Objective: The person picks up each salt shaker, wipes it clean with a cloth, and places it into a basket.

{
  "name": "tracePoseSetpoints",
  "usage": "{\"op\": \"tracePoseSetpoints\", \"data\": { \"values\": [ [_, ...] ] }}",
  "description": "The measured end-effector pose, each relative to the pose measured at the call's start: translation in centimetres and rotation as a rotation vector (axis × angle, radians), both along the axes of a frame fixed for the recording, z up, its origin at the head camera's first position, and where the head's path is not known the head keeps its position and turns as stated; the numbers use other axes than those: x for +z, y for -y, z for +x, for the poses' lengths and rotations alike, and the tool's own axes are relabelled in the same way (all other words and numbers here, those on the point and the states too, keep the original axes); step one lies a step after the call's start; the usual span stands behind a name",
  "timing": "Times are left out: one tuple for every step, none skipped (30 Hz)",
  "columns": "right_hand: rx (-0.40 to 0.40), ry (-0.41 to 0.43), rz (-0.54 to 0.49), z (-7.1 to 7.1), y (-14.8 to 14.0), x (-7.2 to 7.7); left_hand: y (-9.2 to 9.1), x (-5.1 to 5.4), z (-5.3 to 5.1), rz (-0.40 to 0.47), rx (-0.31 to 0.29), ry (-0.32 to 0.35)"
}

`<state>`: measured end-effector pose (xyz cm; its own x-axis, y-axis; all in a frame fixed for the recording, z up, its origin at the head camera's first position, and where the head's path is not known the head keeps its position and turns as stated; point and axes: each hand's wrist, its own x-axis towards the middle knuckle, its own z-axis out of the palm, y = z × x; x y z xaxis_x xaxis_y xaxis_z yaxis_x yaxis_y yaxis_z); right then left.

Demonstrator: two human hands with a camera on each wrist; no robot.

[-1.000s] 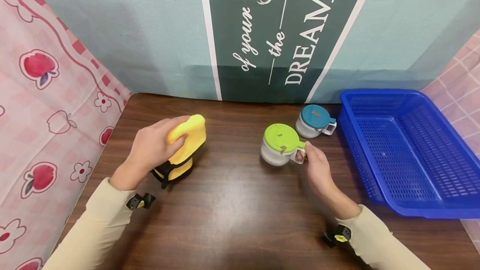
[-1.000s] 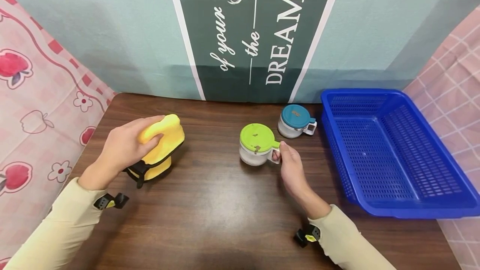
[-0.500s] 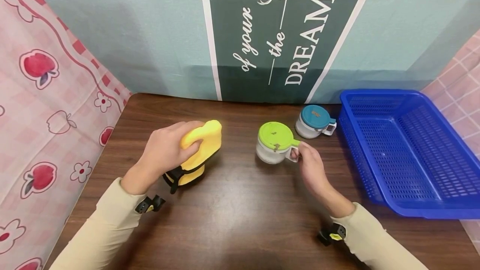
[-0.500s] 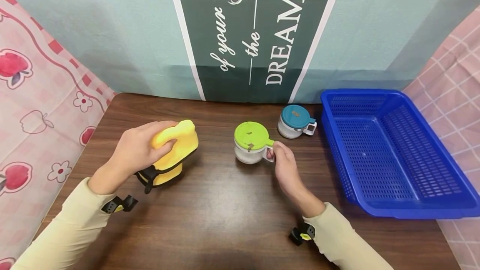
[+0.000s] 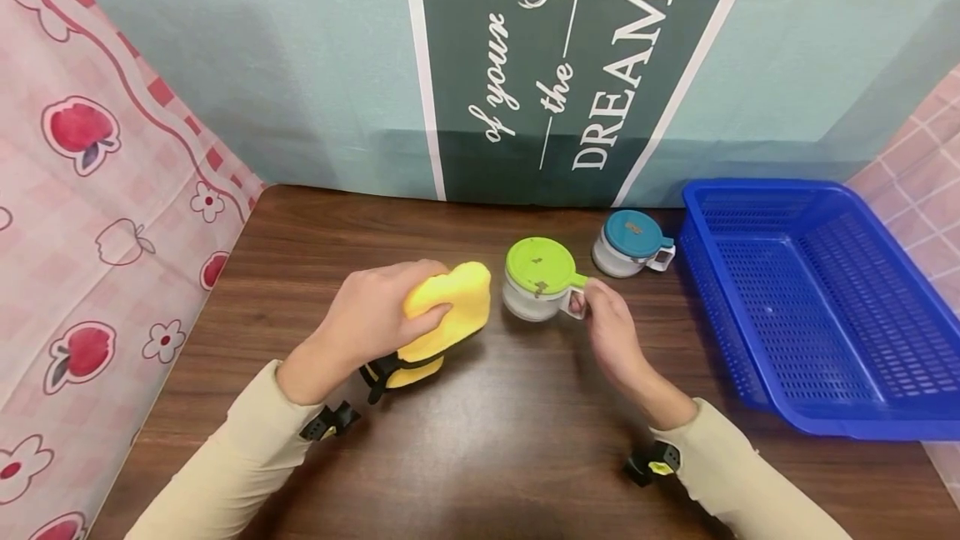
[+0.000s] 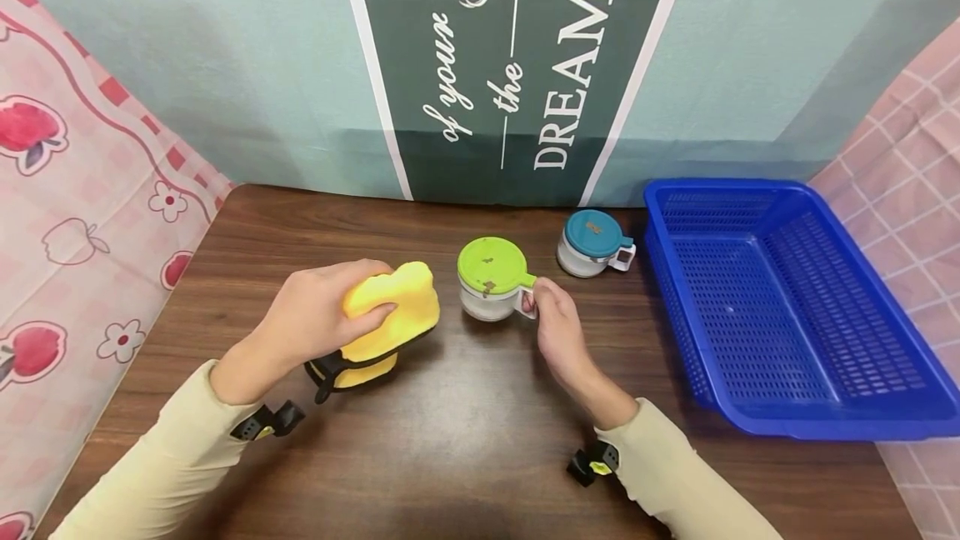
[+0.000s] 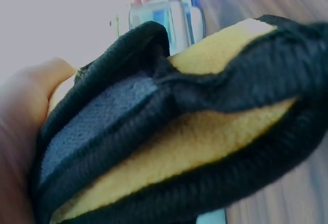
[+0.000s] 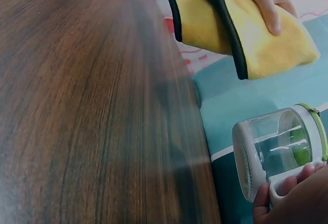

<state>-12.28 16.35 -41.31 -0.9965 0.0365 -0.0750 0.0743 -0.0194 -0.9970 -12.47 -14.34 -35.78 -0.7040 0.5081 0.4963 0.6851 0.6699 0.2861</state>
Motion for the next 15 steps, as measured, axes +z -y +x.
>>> {"op": "tracePoseSetpoints", "data": {
  "values": [
    [0.003, -0.003, 0.001, 0.0, 0.0, 0.0, -0.3, 0.0, 0.1, 0.0, -0.006, 0.003],
    [0.004, -0.004, 0.003, 0.0, 0.1, 0.0, -0.7, 0.0, 0.1, 0.001, -0.012, 0.003],
    [0.005, -0.005, 0.004, -0.1, 0.1, 0.0, -1.0, -0.1, 0.2, 0.001, -0.016, 0.003],
    [0.008, -0.008, 0.003, -0.1, 0.1, 0.0, -1.3, -0.1, 0.3, 0.003, -0.02, 0.002],
    [0.01, -0.008, 0.002, -0.1, 0.2, 0.0, -1.6, -0.1, 0.4, 0.004, -0.025, 0.001],
    [0.011, -0.008, 0.002, -0.1, 0.2, 0.0, -1.9, -0.1, 0.4, 0.004, -0.029, -0.004],
    [0.012, -0.008, 0.002, -0.2, 0.2, 0.0, -2.2, -0.2, 0.5, 0.005, -0.035, -0.011],
    [0.016, -0.007, 0.008, -0.2, 0.2, 0.0, -2.6, -0.2, 0.7, 0.005, -0.041, -0.02],
    [0.022, -0.008, 0.015, -0.2, 0.2, 0.1, -2.9, -0.2, 0.8, 0.006, -0.045, -0.03],
    [0.022, -0.007, 0.019, -0.2, 0.2, 0.1, -3.3, -0.3, 0.9, 0.006, -0.049, -0.041],
    [0.021, -0.008, 0.024, -0.2, 0.2, 0.1, -3.6, -0.3, 1.0, 0.008, -0.053, -0.052],
    [0.02, -0.01, 0.03, -0.2, 0.2, 0.1, -4.0, -0.3, 1.0, 0.009, -0.055, -0.064],
    [0.02, -0.013, 0.036, -0.2, 0.2, 0.1, -4.4, -0.4, 1.1, 0.011, -0.055, -0.073],
    [0.017, -0.017, 0.041, -0.2, 0.3, 0.2, -4.8, -0.5, 1.2, 0.01, -0.052, -0.084],
    [0.012, -0.022, 0.043, -0.2, 0.3, 0.2, -5.2, -0.6, 1.2, 0.008, -0.048, -0.095]
  ]
}}
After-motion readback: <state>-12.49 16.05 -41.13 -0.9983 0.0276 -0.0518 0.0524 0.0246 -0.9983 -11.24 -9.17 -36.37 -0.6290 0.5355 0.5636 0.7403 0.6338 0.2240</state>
